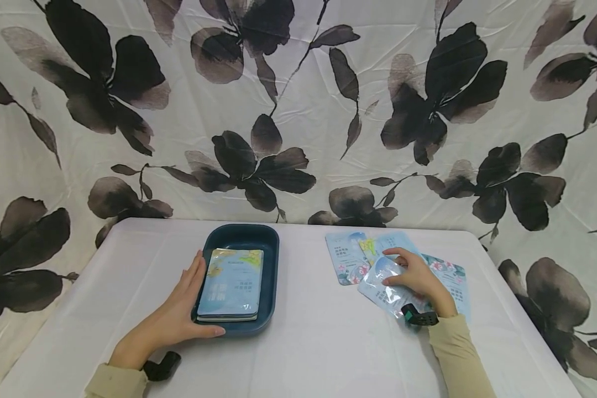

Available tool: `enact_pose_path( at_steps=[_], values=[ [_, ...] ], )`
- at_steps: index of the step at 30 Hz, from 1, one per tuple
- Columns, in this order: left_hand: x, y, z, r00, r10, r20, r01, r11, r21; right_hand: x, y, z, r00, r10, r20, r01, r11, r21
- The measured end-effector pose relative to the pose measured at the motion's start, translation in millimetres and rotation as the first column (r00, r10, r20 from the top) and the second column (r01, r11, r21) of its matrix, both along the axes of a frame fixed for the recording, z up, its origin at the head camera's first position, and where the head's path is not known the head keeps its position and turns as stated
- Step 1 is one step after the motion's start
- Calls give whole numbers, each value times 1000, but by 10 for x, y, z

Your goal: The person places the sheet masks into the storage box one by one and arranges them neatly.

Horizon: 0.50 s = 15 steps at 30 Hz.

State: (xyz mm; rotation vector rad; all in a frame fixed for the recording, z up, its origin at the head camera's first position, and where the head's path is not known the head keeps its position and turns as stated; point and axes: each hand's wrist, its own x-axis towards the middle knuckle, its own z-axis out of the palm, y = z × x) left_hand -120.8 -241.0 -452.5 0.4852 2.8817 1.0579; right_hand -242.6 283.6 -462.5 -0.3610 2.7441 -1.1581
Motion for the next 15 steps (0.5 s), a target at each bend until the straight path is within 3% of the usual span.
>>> enact_pose_path(
  at_steps=[9, 15],
  values=[
    [2, -1, -6, 1000, -8, -11, 8, 1000, 4, 18, 8, 5, 994, 110, 13, -109, 992, -69],
    [6, -13, -17, 1000, -6, -8, 6, 1000, 5, 8, -15, 2, 979, 193, 66, -181, 971, -156]
  ],
)
